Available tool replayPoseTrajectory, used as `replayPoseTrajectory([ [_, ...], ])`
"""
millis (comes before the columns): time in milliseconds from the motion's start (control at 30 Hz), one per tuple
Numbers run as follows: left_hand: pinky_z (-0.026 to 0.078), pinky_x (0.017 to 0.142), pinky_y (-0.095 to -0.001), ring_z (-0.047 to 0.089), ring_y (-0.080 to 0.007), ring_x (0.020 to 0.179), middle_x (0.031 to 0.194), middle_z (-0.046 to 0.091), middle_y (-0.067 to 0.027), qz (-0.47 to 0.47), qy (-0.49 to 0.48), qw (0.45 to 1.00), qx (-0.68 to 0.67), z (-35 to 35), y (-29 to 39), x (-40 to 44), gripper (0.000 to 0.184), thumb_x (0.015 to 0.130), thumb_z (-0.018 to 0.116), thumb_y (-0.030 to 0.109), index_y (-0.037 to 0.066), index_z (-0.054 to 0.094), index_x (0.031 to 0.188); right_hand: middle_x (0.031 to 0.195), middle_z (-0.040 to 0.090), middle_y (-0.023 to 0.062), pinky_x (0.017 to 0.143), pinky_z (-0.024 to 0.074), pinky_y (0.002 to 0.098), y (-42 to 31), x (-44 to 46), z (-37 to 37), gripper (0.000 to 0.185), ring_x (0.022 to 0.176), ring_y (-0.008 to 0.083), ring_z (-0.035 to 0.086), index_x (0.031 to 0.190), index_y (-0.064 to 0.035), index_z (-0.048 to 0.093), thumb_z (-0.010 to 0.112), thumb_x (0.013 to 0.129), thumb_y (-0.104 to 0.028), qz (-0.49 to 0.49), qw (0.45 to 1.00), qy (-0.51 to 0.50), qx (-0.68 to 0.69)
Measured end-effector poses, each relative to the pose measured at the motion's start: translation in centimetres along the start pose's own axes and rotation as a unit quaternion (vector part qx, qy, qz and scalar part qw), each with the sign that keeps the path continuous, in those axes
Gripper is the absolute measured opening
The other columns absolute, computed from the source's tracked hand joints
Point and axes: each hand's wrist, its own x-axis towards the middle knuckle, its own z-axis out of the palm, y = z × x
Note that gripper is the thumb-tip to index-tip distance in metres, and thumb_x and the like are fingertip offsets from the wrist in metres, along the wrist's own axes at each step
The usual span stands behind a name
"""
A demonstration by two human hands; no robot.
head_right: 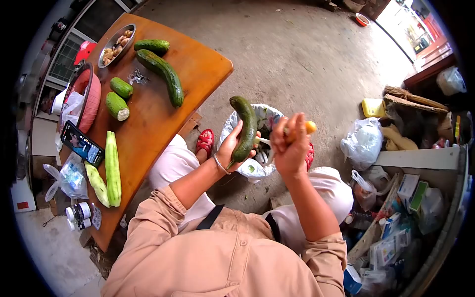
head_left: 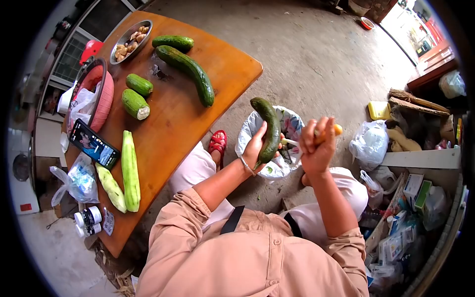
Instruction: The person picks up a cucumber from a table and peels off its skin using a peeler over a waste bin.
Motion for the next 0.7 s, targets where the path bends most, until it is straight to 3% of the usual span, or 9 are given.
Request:
replayPoseTrajectory([
  [167,0.052,0.055,-0.0282,0.062,-0.0165,0.071,0.090,0.063,-0.0067,-0.025,-0.020,0.999,-0.011,-1.6,0.4,0.0,0.048,0.098,0.035,0.051,0.009,0.057,0.105,0.052,0.040,0.0039,0.037,0.0243,0.0220,2.3,0.3,1.8,0.040,0.039,0.0076,0.029,0.069,-0.0119,0.041,0.046,0.097,-0.040,0.046,0.993,-0.107,0.001],
  [333,0.053,0.057,-0.0268,0.062,-0.0124,0.070,0.092,0.064,-0.0008,-0.021,0.021,1.000,-0.008,-1.1,0.8,0.0,0.046,0.098,0.033,0.052,0.014,0.054,0.114,0.051,0.037,0.0018,0.038,0.0230,0.0229,3.3,0.3,1.9,0.039,0.040,0.0080,0.025,0.068,-0.0134,0.037,0.045,0.097,-0.038,0.091,0.985,-0.145,-0.019],
  [500,0.053,0.058,-0.0274,0.063,-0.0118,0.069,0.093,0.064,-0.0008,-0.046,0.037,0.998,-0.035,-2.1,0.0,0.9,0.045,0.099,0.033,0.051,0.015,0.054,0.114,0.050,0.038,0.0027,0.039,0.0242,0.0235,3.6,0.5,1.5,0.042,0.040,0.0089,0.027,0.062,-0.0136,0.035,0.049,0.095,-0.038,0.068,0.977,-0.190,-0.068],
  [567,0.054,0.080,-0.0298,0.063,-0.0201,0.092,0.109,0.061,-0.0104,-0.047,0.005,0.999,-0.025,-3.1,-0.1,1.2,0.052,0.100,0.031,0.049,0.005,0.048,0.122,0.049,0.038,0.0031,0.040,0.0246,0.0236,3.8,0.6,1.3,0.044,0.040,0.0091,0.028,0.061,-0.0137,0.035,0.050,0.094,-0.038,0.070,0.975,-0.190,-0.093],
  [700,0.052,0.083,-0.0308,0.063,-0.0216,0.093,0.111,0.059,-0.0117,-0.054,-0.089,0.994,-0.032,-3.0,0.1,1.1,0.051,0.100,0.028,0.047,0.005,0.047,0.123,0.052,0.042,0.0049,0.041,0.0292,0.0217,3.5,1.0,1.3,0.042,0.041,0.0089,0.033,0.064,-0.0125,0.037,0.050,0.094,-0.038,0.102,0.965,-0.186,-0.155],
])
